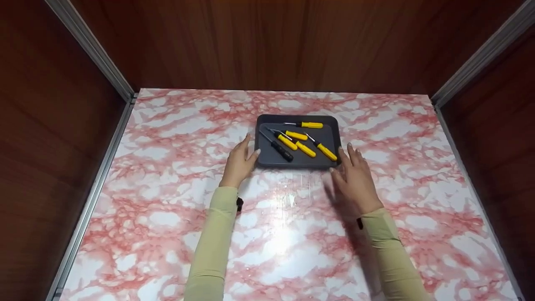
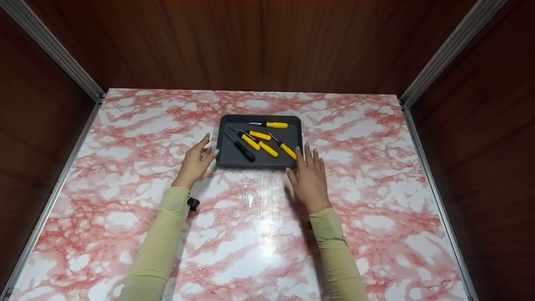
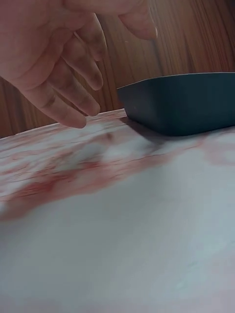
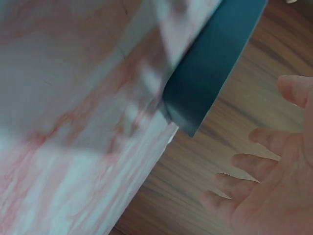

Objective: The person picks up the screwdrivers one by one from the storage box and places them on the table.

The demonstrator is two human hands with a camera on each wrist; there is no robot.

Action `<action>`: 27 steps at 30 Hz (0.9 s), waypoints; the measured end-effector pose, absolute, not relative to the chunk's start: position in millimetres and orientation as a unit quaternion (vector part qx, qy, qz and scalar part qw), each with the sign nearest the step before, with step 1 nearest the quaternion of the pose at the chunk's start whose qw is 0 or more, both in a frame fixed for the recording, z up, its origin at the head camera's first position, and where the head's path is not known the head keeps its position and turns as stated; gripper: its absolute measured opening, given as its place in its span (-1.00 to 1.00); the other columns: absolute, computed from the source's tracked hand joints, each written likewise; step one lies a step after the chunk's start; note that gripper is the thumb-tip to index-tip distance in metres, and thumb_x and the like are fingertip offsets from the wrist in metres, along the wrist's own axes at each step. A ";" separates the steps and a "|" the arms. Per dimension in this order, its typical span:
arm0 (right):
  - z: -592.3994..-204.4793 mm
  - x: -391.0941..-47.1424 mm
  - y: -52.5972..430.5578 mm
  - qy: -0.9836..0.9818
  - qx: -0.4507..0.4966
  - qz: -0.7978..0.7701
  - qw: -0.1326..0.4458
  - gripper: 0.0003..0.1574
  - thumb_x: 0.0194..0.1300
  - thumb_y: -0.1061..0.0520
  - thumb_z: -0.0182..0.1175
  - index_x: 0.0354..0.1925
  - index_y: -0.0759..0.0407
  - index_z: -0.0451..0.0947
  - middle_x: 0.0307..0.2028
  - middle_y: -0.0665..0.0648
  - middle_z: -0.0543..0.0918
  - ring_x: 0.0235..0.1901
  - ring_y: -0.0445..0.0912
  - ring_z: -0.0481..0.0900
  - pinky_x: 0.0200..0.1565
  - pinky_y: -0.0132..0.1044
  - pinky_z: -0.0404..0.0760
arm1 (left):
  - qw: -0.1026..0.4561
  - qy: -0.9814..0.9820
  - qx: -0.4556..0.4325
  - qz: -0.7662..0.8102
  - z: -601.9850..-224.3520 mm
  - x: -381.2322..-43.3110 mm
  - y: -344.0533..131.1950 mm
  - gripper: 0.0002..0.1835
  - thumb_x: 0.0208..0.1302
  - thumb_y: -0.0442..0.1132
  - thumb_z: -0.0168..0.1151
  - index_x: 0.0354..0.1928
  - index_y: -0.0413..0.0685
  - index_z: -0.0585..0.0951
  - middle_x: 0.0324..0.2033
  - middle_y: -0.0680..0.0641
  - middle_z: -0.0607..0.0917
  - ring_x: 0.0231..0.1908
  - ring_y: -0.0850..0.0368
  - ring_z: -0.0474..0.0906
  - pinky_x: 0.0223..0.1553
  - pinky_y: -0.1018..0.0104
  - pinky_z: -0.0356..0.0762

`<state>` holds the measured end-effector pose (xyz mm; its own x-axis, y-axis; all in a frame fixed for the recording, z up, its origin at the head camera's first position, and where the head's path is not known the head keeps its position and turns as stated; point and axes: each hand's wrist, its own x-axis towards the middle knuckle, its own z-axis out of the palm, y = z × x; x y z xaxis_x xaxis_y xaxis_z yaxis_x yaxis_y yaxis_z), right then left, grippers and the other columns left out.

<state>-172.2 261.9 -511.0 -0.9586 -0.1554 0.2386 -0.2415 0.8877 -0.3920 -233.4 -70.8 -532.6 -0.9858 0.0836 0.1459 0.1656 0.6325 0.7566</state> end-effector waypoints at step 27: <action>-511.1 -174.4 243.5 -0.968 0.119 0.192 0.108 -0.19 0.19 -0.16 0.06 0.32 0.08 0.08 0.31 0.24 0.02 0.26 0.20 -0.07 0.19 0.04 -0.07 | 0.020 -0.901 -0.046 -0.431 -538.5 -251.6 -53.0 -0.36 0.20 -0.07 0.10 0.27 -0.20 0.22 -0.02 -0.18 0.44 -0.10 0.04 0.40 -0.05 0.22 0.31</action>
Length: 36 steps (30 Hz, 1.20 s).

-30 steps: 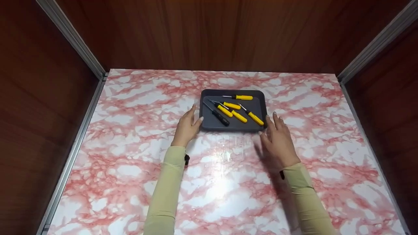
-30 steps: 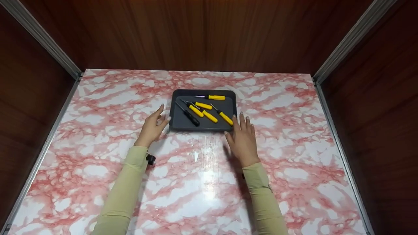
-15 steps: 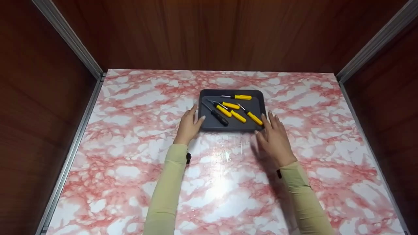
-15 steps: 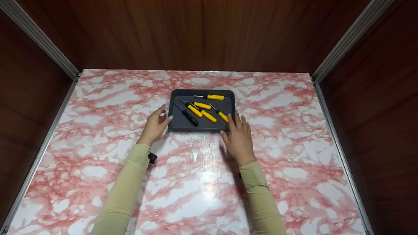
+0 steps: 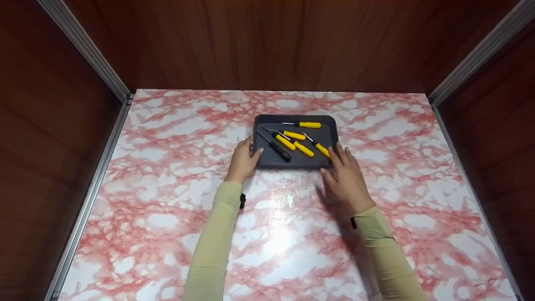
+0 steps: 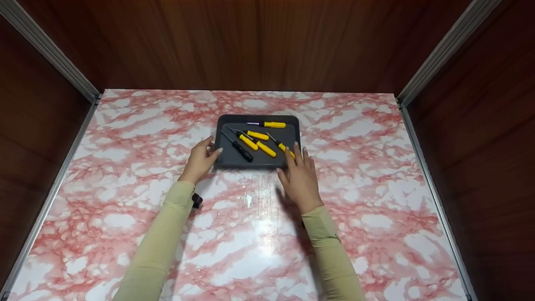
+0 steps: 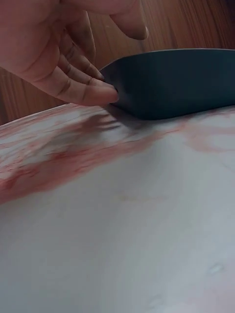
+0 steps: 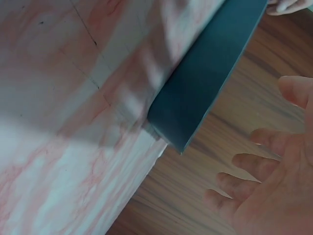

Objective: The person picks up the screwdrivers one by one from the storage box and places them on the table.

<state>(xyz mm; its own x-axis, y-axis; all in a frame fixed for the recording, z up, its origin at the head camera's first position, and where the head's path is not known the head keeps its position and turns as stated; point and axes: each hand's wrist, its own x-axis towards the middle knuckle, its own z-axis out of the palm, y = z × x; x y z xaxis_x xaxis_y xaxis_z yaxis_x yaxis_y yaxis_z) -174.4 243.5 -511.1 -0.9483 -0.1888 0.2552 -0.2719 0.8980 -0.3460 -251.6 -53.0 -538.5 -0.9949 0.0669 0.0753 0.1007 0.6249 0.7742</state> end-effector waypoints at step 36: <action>-506.5 -178.0 224.2 -0.969 0.136 0.184 0.091 -0.18 0.20 -0.20 0.02 0.34 -0.04 0.01 0.33 0.17 -0.03 0.29 0.09 -0.14 0.19 0.01 -0.04 | 0.005 -0.922 -0.074 -0.380 -545.5 -264.4 -51.5 -0.39 0.18 -0.36 0.06 0.30 -0.16 0.17 0.12 -0.25 0.34 0.08 -0.08 0.32 0.02 0.17 0.30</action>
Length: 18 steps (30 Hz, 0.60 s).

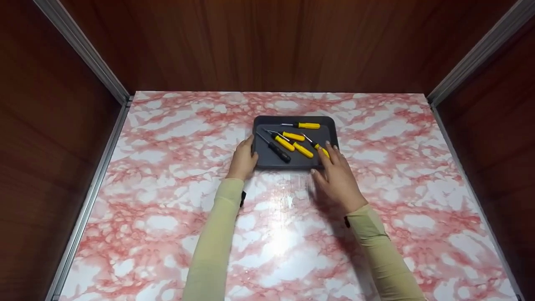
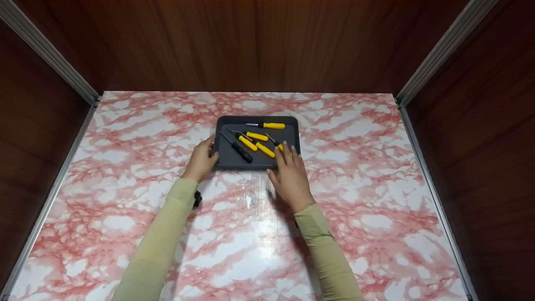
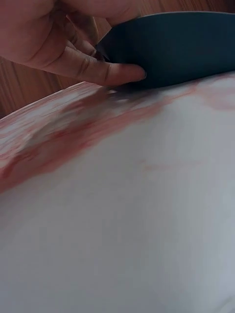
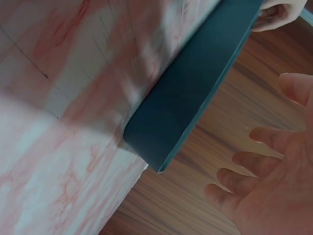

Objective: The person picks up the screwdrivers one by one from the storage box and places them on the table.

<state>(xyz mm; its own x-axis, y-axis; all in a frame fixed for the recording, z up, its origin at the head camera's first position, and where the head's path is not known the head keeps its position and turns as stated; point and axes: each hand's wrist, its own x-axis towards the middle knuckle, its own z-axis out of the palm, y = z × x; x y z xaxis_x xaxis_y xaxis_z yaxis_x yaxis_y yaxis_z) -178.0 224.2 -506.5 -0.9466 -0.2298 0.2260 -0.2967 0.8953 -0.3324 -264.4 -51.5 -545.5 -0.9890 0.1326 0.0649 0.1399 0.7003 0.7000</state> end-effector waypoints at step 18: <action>-510.1 -177.7 216.1 -0.968 0.149 0.180 0.095 -0.18 0.19 -0.20 0.04 0.32 0.07 0.09 0.32 0.17 0.00 0.27 0.13 -0.05 0.19 -0.01 -0.01 | 0.005 -0.917 -0.067 -0.392 -549.0 -264.3 -51.8 -0.37 0.16 -0.36 0.05 0.30 -0.14 0.17 0.15 -0.22 0.32 0.11 -0.03 0.29 0.01 0.20 0.30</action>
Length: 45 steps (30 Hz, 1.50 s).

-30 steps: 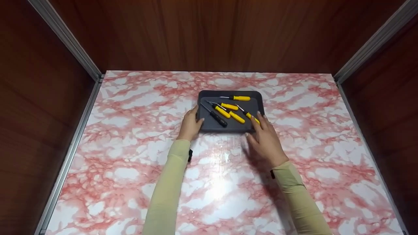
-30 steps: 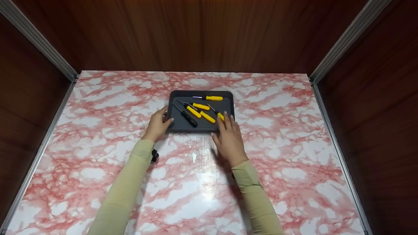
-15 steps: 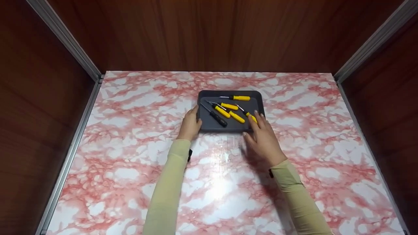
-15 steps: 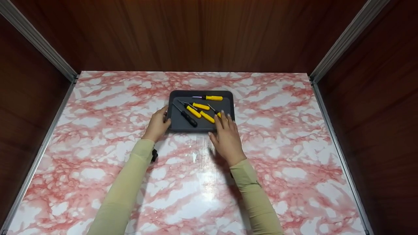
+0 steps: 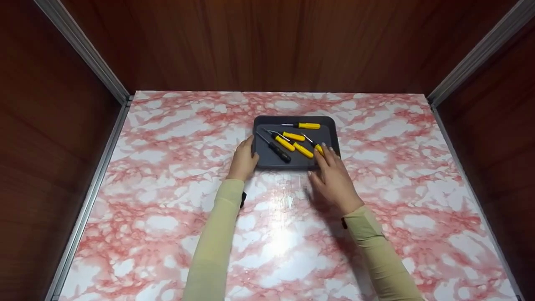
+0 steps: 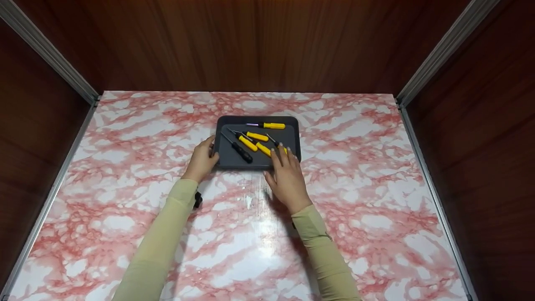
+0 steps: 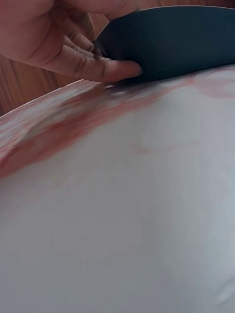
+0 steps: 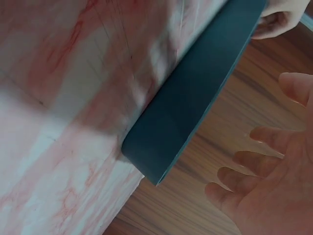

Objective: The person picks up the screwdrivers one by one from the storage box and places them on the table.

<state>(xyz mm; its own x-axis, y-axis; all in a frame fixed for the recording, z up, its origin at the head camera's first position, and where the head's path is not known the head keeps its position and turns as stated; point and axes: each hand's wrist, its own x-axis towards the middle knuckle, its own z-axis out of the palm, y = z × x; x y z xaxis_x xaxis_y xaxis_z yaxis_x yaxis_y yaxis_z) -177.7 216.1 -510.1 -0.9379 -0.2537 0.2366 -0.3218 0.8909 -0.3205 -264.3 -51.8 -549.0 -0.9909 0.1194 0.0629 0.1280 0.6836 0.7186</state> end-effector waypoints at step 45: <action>-508.5 -192.1 191.7 -0.962 0.207 0.151 0.094 -0.11 0.15 -0.15 0.11 0.35 -0.08 -0.04 0.33 0.16 -0.04 0.25 0.17 -0.01 0.12 0.08 0.11 | 0.036 -0.906 -0.075 -0.415 -550.3 -263.2 -54.1 -0.44 0.12 -0.41 0.05 0.23 -0.20 0.29 0.07 -0.20 0.41 -0.10 0.05 0.41 -0.06 0.23 0.33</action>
<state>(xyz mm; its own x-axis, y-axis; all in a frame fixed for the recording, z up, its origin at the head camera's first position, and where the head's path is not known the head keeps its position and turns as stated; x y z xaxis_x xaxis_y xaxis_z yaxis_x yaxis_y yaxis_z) -192.1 191.7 -508.5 -0.8965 -0.3701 0.2435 -0.4268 0.8689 -0.2509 -263.2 -54.1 -550.3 -0.9862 0.1050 0.1278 0.1653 0.6443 0.7467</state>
